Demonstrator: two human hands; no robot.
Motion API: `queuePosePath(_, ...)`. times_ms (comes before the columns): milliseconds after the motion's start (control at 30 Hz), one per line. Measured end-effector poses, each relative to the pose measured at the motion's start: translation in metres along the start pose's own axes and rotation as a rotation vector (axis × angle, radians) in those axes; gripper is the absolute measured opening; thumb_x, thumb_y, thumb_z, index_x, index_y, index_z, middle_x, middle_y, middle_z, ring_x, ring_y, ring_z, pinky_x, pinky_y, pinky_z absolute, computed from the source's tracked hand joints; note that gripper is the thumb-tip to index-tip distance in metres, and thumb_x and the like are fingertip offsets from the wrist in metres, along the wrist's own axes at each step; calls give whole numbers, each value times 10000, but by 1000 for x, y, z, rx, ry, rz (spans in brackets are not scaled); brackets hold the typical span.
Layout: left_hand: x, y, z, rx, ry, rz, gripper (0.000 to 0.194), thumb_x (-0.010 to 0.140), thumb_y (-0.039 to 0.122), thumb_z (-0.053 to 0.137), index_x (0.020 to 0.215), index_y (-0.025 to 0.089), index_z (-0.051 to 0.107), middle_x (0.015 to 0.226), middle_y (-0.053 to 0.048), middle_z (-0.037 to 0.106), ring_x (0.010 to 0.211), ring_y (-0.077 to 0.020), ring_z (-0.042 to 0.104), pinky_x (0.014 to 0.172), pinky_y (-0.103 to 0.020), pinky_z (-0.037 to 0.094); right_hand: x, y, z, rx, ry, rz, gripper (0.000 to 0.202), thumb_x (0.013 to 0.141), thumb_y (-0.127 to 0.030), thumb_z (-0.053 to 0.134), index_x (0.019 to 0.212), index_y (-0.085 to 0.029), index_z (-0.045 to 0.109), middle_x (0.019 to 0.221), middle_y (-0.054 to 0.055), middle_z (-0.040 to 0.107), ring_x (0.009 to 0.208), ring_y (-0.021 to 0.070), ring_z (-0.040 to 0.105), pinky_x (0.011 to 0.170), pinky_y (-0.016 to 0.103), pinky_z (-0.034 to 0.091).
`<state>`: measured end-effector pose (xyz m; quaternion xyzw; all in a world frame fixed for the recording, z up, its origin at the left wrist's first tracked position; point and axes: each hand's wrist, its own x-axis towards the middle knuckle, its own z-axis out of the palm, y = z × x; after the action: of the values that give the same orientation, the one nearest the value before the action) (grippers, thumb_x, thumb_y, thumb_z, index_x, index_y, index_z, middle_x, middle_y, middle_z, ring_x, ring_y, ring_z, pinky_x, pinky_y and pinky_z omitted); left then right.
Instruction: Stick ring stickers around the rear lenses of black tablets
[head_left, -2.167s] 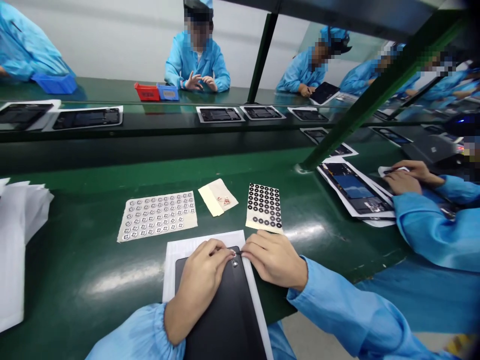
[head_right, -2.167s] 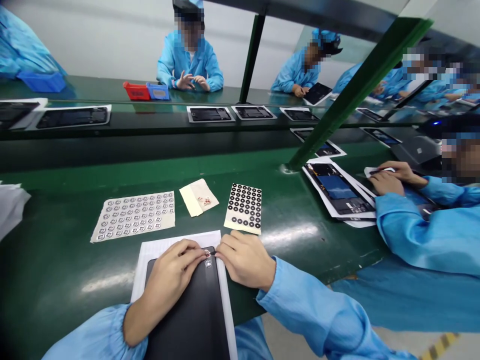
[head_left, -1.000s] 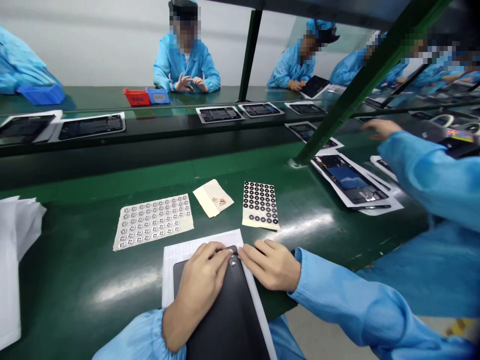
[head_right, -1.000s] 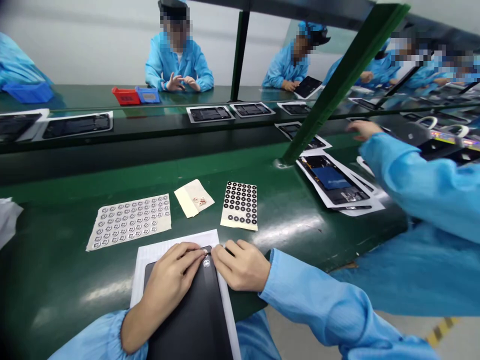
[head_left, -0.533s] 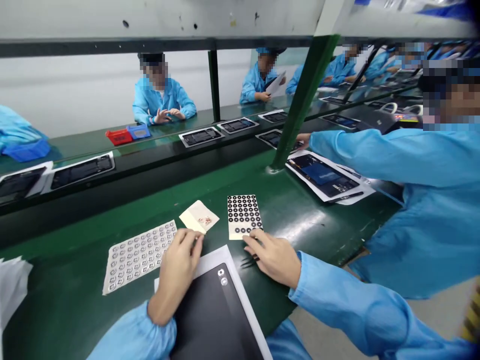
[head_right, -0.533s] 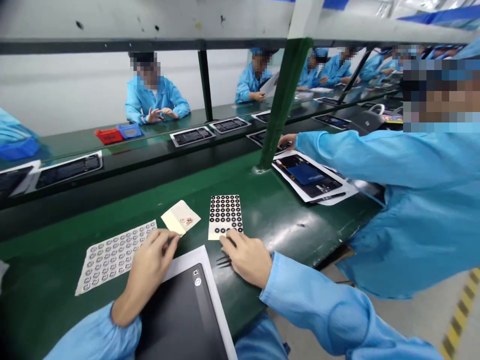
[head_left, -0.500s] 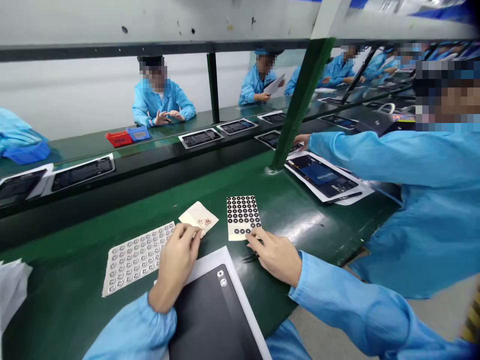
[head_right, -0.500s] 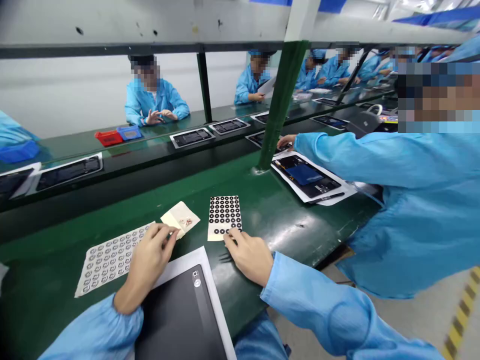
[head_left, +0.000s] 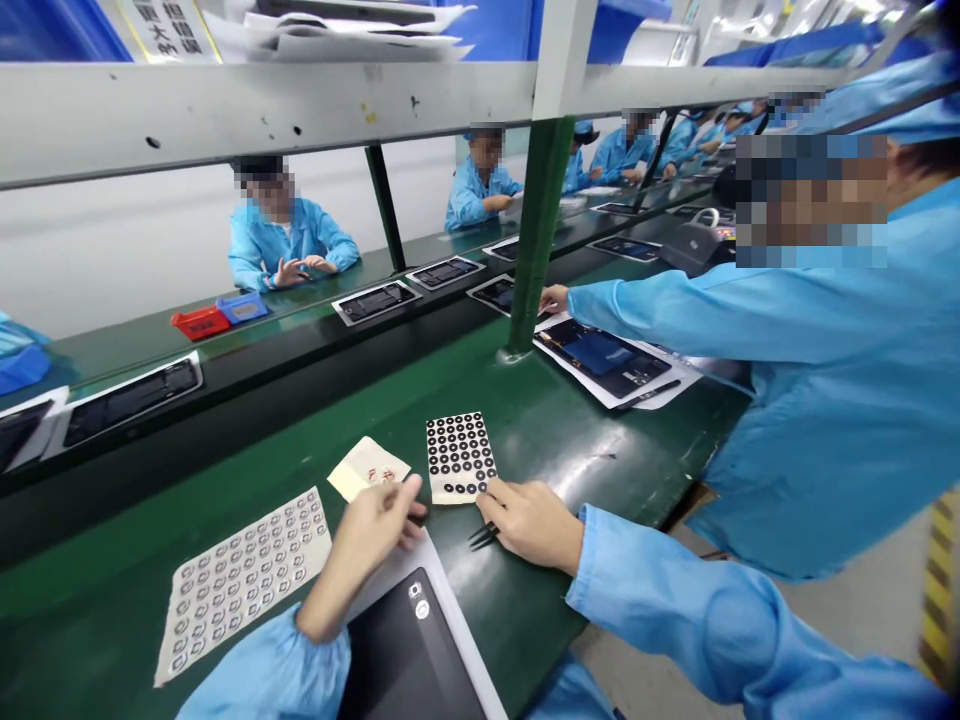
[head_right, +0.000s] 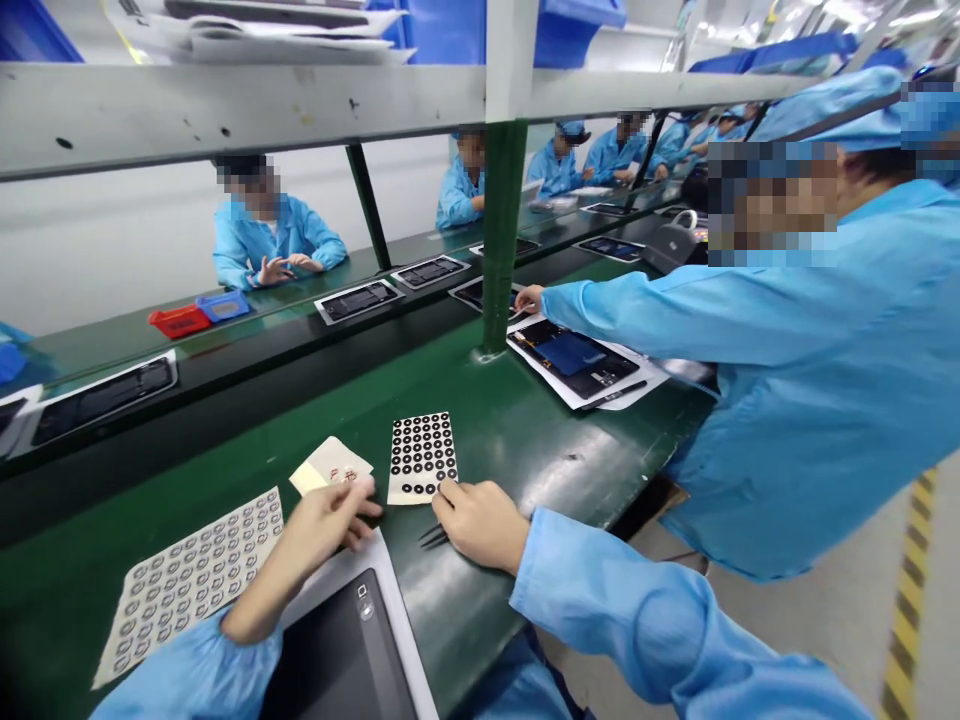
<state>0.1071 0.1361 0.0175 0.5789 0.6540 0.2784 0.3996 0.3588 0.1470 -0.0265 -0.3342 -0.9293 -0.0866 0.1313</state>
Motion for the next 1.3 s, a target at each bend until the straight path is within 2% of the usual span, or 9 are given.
queuePosePath(133,4,7,34,-329,-161,-179,253,951,352,706,844,122,701,836,-141,797,757,-196,795,764,-291,663,3,0,-7,161,28,63,171,999,-205,543,913,-179,688,864,27,673,667,141,607,547,280,323)
queuePosePath(333,7,6,43,-574,-132,-279,123,887,180,783,864,129,673,811,-105,804,754,-160,797,729,-209,651,35,7,-9,628,117,224,71,913,-235,744,973,-208,769,870,9,709,807,140,658,698,232,447)
queuePosePath(600,1,4,55,-597,-58,-193,150,861,218,808,862,133,683,755,-59,787,725,-154,789,690,-199,632,45,-5,14,693,191,304,103,878,-117,708,794,-177,700,798,-6,658,734,134,615,653,228,440)
queuePosePath(800,-1,8,52,-446,-10,-144,118,913,219,729,952,129,663,750,-78,786,699,-184,792,644,-230,624,44,-2,0,613,352,424,182,916,-73,528,876,-181,669,898,47,656,849,177,623,753,279,482)
queuePosePath(867,-9,9,35,-370,11,-127,173,904,245,732,1015,130,665,714,-60,778,605,-175,766,564,-218,587,37,-13,-8,635,350,298,184,954,-111,522,897,-186,680,929,53,669,867,168,638,757,268,496)
queuePosePath(1000,-46,0,-11,-226,65,-91,178,923,352,677,945,176,686,603,26,718,374,-110,605,419,-194,440,10,-53,-16,554,297,-166,154,1003,-164,564,977,-194,712,879,26,697,718,127,640,608,235,463)
queuePosePath(1067,-71,-12,-25,-117,55,-66,226,942,401,626,871,193,682,565,46,688,343,-111,560,407,-215,400,-1,-69,-16,490,284,-239,147,1024,-185,564,1051,-181,708,873,23,704,680,121,636,572,240,444)
queuePosePath(1200,-111,-47,-22,138,166,58,293,1004,430,492,927,220,681,576,54,662,492,-143,631,539,-248,441,-8,-81,-15,465,206,-239,181,1052,-209,536,1148,-165,683,916,35,700,660,114,627,563,240,448)
queuePosePath(1300,-125,-65,-11,108,274,120,270,1017,419,480,1031,229,672,610,59,654,547,-140,638,581,-251,454,-6,-86,-16,403,184,-249,197,1055,-208,529,1187,-155,665,971,54,702,631,109,614,538,248,433)
